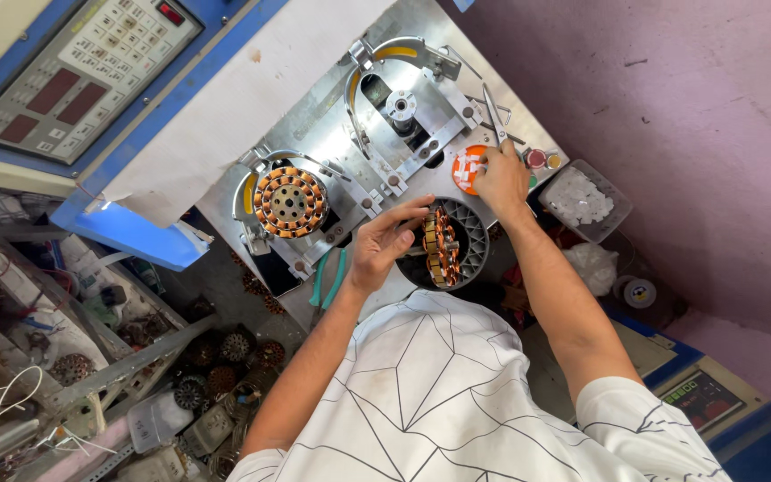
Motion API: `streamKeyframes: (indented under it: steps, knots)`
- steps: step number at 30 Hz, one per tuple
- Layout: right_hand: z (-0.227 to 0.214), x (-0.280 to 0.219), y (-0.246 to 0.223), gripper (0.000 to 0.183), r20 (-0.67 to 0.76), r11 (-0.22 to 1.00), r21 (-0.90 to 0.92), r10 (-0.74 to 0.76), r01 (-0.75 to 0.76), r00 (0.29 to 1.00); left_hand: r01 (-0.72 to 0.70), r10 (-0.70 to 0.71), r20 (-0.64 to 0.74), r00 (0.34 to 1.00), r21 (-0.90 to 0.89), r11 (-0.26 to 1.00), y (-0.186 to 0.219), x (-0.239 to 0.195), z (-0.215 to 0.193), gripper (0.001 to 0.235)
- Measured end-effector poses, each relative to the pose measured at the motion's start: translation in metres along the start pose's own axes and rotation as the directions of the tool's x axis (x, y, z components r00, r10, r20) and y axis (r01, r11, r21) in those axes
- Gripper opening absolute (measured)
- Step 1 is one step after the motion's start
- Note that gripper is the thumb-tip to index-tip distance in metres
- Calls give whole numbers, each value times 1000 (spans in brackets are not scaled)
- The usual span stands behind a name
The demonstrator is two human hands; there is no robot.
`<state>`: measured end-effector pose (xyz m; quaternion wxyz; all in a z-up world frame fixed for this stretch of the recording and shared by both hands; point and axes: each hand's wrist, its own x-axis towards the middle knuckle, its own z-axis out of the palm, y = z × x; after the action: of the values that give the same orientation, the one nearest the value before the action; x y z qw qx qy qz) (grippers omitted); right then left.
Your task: The person works on a fan stator by hand and using a screwdriver. They manipulate wires and small components around the central hub while the stator is held in a workspace.
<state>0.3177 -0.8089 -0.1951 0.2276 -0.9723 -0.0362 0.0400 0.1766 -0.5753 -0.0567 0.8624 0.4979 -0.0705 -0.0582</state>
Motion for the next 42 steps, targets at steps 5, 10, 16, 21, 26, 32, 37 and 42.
streamKeyframes:
  steps: [5, 10, 16, 21, 26, 32, 37, 42]
  knots:
    - [-11, -2, 1, 13, -21, 985, 165, -56, 59, 998, -25, 29, -60, 998, 71, 997, 10, 0, 11, 32]
    - [-56, -16, -17, 12, -4, 857, 513, -47, 42, 999, -54, 206, -150, 967, 669, 741, 21, 7, 33, 23]
    - [-169, -89, -77, 12, -114, 622, 741, -255, 253, 960, -58, 163, -91, 982, 681, 730, 47, 49, 67, 29]
    - [-210, -126, -107, 15, -314, 700, 588, -264, 405, 912, -89, 134, -23, 991, 636, 766, 51, 50, 76, 14]
    - [-182, -129, -84, 14, -238, 645, 727, -88, 237, 967, -83, 134, -54, 990, 547, 833, 55, 29, 74, 16]
    - [-75, -57, -24, 16, -151, 790, 611, 44, 58, 988, -50, 132, -110, 985, 551, 833, 55, 1, 67, 14]
    - [-21, -23, -4, 17, -34, 868, 491, 110, -79, 993, -103, 217, -100, 971, 645, 758, 60, -15, 64, 11]
    - [-31, -26, -15, 15, -193, 923, 379, 9, 66, 981, -113, 251, -124, 960, 647, 754, 66, -24, 64, 11]
